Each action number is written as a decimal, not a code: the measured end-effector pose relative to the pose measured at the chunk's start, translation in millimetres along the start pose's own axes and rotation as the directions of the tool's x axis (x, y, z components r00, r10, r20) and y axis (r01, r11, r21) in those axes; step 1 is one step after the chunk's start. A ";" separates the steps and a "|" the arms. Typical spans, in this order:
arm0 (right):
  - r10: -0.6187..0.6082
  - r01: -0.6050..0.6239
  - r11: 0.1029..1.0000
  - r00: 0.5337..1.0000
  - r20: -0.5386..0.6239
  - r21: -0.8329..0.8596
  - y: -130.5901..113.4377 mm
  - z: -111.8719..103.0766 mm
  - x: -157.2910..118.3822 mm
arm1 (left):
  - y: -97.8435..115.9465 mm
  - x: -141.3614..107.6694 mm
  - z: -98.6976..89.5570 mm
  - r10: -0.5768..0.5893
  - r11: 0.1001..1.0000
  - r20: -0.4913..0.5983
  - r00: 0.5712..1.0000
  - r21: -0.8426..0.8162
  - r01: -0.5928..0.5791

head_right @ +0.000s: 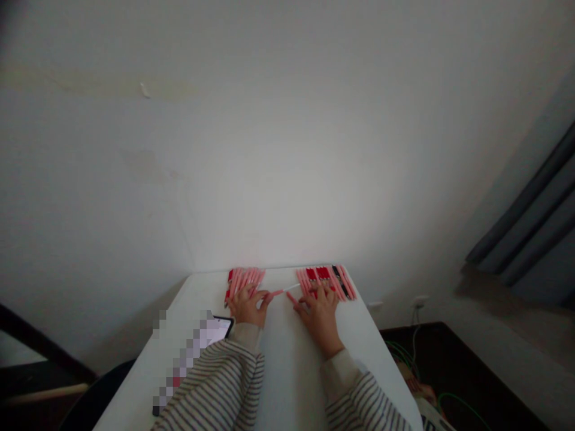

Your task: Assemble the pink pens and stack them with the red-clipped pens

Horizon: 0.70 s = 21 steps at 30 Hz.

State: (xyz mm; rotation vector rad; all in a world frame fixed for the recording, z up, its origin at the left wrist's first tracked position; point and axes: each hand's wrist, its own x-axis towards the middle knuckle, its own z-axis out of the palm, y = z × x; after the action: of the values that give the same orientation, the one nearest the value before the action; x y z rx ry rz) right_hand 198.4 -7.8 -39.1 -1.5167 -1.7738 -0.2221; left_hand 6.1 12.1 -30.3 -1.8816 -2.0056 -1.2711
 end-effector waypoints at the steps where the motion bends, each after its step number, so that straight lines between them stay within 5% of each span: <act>1: 0.005 -0.005 1.000 1.000 0.015 -0.001 -1.3 -0.8 -0.1 | -0.2 0.0 0.3 -0.001 1.000 0.001 1.000 0.001 0.001; 14: 0.006 -0.002 0.997 0.999 -0.046 0.075 11.4 8.0 1.6 | -6.1 2.5 4.3 0.002 1.000 -0.012 1.000 0.024 -0.001; 21: 0.000 0.020 0.991 0.988 -0.152 0.136 20.7 4.6 4.8 | -3.1 6.0 -2.9 -0.100 0.993 0.021 0.995 0.063 0.099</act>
State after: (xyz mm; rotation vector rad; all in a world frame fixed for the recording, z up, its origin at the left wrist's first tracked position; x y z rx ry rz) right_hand 215.0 4.2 -46.2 -1.3575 -1.6427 -0.2103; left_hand 0.7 15.3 -26.3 -1.7984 -2.1497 -1.1996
